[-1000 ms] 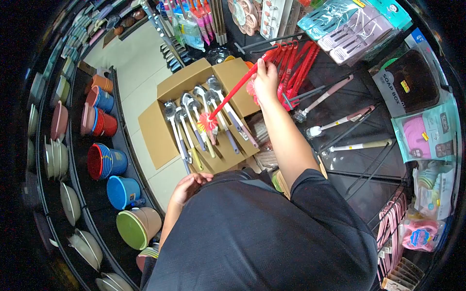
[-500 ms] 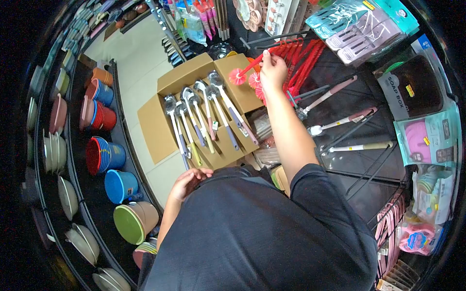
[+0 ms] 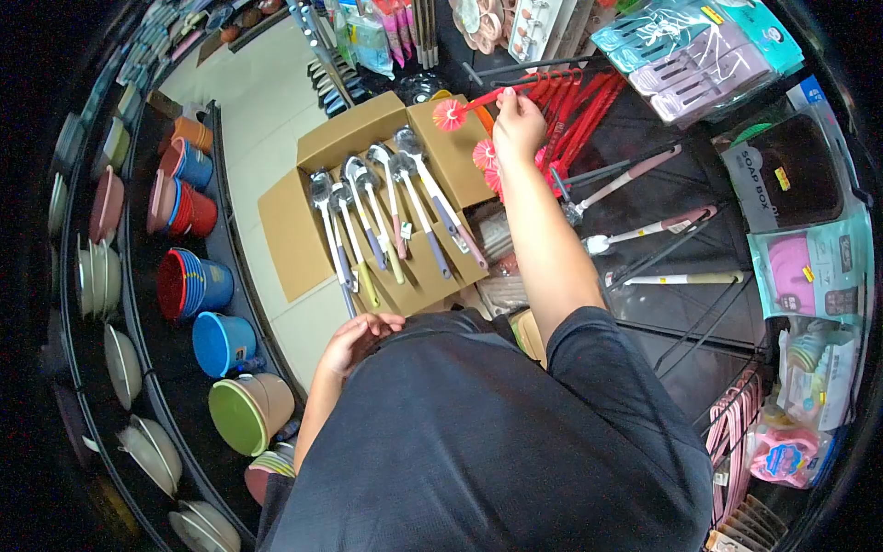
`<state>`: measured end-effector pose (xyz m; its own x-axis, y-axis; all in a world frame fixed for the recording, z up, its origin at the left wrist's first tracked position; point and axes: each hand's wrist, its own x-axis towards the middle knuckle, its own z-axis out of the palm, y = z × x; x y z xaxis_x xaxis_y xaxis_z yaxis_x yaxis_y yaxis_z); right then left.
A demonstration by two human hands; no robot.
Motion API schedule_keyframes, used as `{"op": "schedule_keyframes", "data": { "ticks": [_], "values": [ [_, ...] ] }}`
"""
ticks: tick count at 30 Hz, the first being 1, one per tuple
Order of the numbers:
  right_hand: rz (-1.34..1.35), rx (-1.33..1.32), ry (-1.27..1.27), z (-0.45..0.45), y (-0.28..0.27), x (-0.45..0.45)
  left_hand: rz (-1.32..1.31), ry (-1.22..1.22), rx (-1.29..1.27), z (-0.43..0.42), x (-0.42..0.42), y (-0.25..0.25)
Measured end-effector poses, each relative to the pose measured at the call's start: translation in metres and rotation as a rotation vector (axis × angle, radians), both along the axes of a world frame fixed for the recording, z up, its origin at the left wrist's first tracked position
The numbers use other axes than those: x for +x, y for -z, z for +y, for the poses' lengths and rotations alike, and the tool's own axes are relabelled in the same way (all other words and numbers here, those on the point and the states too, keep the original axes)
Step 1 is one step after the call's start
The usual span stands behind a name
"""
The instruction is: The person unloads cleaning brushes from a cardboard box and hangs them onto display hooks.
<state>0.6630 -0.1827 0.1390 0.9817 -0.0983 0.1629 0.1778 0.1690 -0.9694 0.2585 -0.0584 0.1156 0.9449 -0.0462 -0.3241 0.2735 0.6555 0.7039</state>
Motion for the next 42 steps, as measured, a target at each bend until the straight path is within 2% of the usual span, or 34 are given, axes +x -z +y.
{"op": "schedule_keyframes", "data": {
  "ticks": [3,9,11,15,19,23,25,30,33,35,38,40,42],
  "values": [
    [-0.005,0.031,0.000,-0.001,-0.003,-0.003,0.005,0.003,-0.008,-0.001,0.000,-0.001],
    [0.195,-0.037,-0.149,-0.016,0.004,-0.013,-0.011,0.014,0.015,-0.001,0.000,-0.001],
    [0.304,0.084,-0.177,-0.020,0.016,-0.023,-0.012,0.007,0.001,-0.001,0.000,-0.002],
    [0.411,0.165,-0.147,-0.033,0.033,-0.047,-0.004,-0.003,0.015,0.000,-0.005,-0.001],
    [0.567,-0.068,-0.324,-0.050,0.072,-0.082,0.001,-0.014,0.011,0.000,-0.005,0.001],
    [0.668,-0.156,-0.395,-0.067,0.131,-0.121,0.018,-0.024,0.003,-0.001,-0.007,0.005],
    [0.766,-0.308,-0.550,-0.075,0.160,-0.137,0.028,-0.026,0.006,-0.002,-0.007,0.004],
    [0.903,-0.453,-0.633,-0.080,0.196,-0.181,0.097,-0.061,-0.018,-0.002,-0.015,0.017],
    [0.937,-0.559,-0.681,-0.081,0.213,-0.193,0.240,-0.129,0.011,-0.001,-0.026,0.029],
    [1.018,-0.740,-0.887,-0.077,0.221,-0.194,0.390,-0.195,0.064,0.000,-0.040,0.034],
    [0.967,-0.726,-0.831,-0.063,0.234,-0.201,0.447,-0.257,0.145,-0.005,-0.076,0.066],
    [0.910,-0.703,-0.774,-0.055,0.238,-0.204,0.537,-0.267,0.214,-0.011,-0.119,0.111],
    [0.809,-0.795,-0.745,-0.049,0.249,-0.200,0.628,-0.276,0.282,-0.018,-0.159,0.139]
  ]
}}
